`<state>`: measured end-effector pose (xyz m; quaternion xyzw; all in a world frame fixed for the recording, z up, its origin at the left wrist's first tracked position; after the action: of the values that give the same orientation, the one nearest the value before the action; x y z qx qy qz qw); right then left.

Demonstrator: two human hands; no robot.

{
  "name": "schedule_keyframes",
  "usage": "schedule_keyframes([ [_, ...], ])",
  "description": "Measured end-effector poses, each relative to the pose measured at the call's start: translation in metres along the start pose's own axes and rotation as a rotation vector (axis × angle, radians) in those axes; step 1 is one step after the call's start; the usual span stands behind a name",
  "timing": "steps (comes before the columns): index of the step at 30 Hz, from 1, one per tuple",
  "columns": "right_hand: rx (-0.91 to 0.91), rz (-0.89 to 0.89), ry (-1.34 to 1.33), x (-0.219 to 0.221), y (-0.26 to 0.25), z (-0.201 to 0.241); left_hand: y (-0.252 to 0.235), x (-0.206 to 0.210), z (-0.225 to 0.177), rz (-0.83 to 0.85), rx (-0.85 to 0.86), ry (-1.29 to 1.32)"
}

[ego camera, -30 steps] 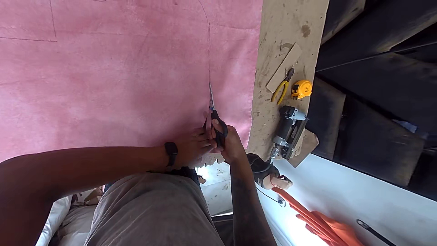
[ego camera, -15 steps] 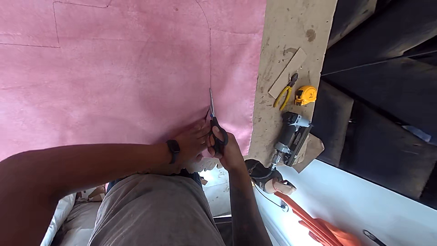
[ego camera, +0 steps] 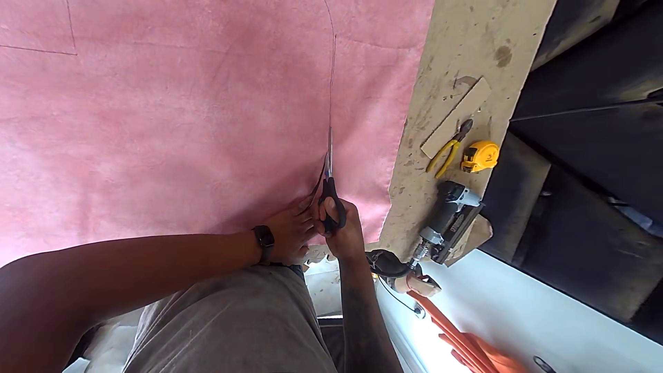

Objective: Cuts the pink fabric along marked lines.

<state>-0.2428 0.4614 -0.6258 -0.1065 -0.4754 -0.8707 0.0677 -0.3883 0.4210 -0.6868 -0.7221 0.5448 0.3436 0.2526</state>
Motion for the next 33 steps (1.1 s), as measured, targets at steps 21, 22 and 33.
schedule_keyframes([
  [21,-0.079,0.036,-0.021,0.013,-0.029,0.034,-0.002,-0.009,0.002,0.065,-0.016,0.090],
  [22,-0.075,0.027,-0.009,0.013,-0.030,0.038,-0.002,-0.011,0.002,0.065,-0.017,0.102],
  [33,-0.060,0.014,0.010,0.017,-0.042,0.055,-0.002,-0.012,0.003,0.037,-0.023,0.190],
])
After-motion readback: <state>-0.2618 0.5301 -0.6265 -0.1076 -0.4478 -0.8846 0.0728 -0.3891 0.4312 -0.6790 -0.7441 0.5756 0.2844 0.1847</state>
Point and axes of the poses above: each hand's wrist, its own y-axis away from the middle knuckle, its own x-axis out of the palm, z = x × y, the point moved 1 cm from there along -y, towards the middle knuckle, and after that the axes turned 15 degrees about x, right-handed, at the moved point
